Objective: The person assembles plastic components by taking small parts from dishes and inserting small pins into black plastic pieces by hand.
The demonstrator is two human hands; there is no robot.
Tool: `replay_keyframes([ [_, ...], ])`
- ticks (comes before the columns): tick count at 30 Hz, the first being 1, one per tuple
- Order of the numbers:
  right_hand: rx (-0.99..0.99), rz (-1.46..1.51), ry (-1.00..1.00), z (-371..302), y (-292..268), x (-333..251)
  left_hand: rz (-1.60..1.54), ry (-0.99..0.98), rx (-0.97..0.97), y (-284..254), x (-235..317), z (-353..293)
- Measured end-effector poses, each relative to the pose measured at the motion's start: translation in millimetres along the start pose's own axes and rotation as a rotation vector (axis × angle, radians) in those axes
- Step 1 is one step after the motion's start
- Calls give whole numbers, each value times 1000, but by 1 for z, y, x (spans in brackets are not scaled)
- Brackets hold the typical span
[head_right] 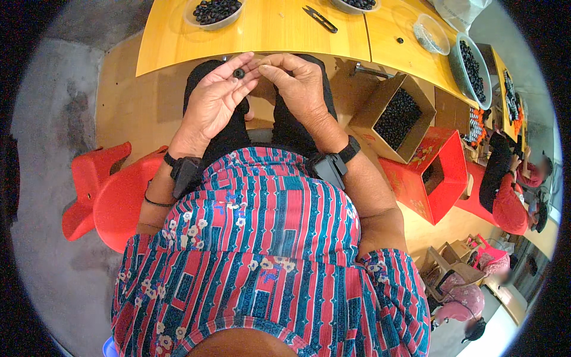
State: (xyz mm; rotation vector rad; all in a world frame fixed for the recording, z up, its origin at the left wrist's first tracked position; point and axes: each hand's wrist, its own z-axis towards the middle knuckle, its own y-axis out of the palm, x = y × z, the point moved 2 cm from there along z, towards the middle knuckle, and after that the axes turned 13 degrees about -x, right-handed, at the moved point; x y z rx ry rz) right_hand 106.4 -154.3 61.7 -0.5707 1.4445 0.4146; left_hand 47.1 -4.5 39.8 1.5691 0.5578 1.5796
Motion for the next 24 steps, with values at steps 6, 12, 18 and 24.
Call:
replay_keyframes([
  [6,-88,28,-49,1,4,-2,152,24,92,6,-1,1],
  [12,-116,191,-3,0,4,9,337,43,138,1,-4,-1],
  [18,-59,83,60,-2,3,8,500,45,183,1,-1,-2],
  [24,-33,150,27,0,0,5,417,51,184,-8,-5,-2],
])
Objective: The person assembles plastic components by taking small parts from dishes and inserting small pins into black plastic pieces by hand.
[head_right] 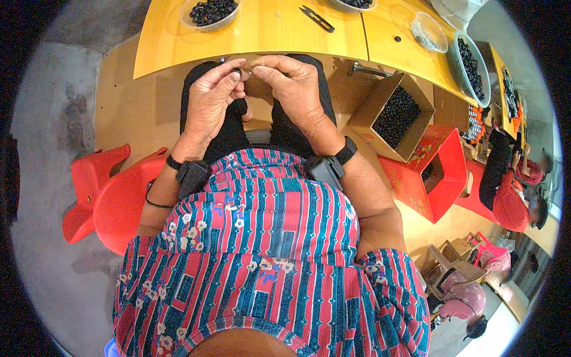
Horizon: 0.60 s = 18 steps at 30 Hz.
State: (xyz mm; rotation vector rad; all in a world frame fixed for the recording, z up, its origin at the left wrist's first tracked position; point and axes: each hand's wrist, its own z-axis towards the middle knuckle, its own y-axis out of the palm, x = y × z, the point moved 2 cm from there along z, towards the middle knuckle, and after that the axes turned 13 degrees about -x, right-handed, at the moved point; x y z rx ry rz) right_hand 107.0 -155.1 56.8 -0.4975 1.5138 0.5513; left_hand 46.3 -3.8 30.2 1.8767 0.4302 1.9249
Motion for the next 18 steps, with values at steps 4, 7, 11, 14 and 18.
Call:
replay_keyframes([
  [4,23,-33,-67,2,4,-2,-236,27,-66,3,-5,2],
  [7,27,-54,-77,3,5,-4,-365,-2,-102,2,-9,2],
  [11,24,-81,-34,3,6,-3,-423,-24,-95,3,-12,0],
  [14,32,-82,-9,3,9,-4,-409,-35,-93,4,-12,0],
  [18,27,-224,-81,6,6,1,-375,-16,-83,6,-9,1],
])
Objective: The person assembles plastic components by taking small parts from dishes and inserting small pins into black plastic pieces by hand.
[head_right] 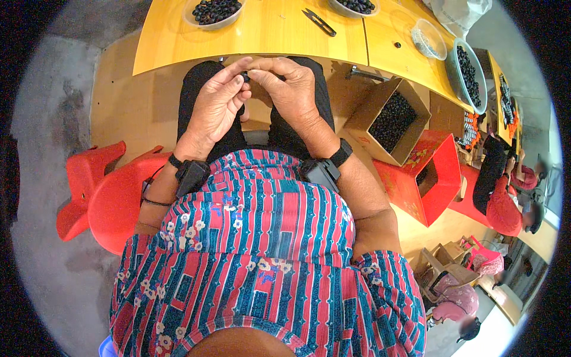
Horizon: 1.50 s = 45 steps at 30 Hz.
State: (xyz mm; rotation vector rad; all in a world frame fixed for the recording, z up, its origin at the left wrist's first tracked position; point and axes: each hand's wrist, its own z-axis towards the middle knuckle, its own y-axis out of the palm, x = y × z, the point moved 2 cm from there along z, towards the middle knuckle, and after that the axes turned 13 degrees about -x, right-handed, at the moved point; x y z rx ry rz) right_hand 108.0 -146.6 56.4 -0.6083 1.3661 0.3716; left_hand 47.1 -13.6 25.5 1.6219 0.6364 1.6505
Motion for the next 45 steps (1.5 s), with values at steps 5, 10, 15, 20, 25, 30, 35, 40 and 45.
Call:
replay_keyframes([
  [5,-10,-175,-153,1,-1,-1,62,28,2,0,3,1],
  [10,-36,-266,-186,2,0,-10,58,39,-15,1,3,1],
  [15,-77,-410,-167,0,3,-19,27,44,-4,-3,1,0],
  [20,-71,-318,-167,-2,1,-14,8,44,-19,-3,3,-1],
  [25,-102,-100,-8,-2,1,-11,-40,67,-38,-5,4,0],
  [30,-168,605,227,5,-6,7,-142,80,-76,-13,-1,0],
  [35,-83,641,257,2,-4,8,-146,80,-55,-17,-3,0],
  [40,-140,632,218,-1,-5,5,-143,76,-52,-19,-1,-1],
  [45,-174,585,152,-1,-5,-3,-146,76,-47,-18,-2,-1],
])
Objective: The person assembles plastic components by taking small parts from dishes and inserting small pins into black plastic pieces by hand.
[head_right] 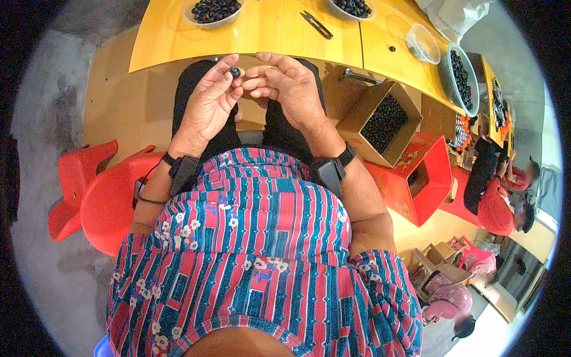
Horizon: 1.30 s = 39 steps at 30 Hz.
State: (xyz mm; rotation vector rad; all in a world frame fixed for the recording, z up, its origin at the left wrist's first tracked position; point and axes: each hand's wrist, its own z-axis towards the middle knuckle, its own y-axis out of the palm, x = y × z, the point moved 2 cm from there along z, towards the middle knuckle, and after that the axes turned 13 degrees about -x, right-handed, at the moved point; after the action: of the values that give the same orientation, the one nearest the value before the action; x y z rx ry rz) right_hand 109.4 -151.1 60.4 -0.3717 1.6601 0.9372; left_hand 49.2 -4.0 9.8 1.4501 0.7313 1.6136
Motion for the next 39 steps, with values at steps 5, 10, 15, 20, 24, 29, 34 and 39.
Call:
replay_keyframes([
  [5,3,45,9,-1,-6,4,-2,-2,12,2,0,0],
  [10,-73,120,2,-3,-22,16,6,-7,25,1,-2,1],
  [15,-16,241,-8,-2,-20,15,0,-15,10,1,-4,2],
  [20,-2,236,5,-1,-15,12,-20,-26,-1,0,-7,2],
  [24,-6,212,10,-1,-13,11,-15,-22,-7,1,-8,3],
  [29,-1,201,-7,-1,-11,9,-22,-21,-20,2,-7,2],
  [34,29,162,-6,0,-7,6,-24,-15,-26,4,-8,2],
  [39,60,47,-44,1,-9,9,-16,-23,-28,3,-10,2],
])
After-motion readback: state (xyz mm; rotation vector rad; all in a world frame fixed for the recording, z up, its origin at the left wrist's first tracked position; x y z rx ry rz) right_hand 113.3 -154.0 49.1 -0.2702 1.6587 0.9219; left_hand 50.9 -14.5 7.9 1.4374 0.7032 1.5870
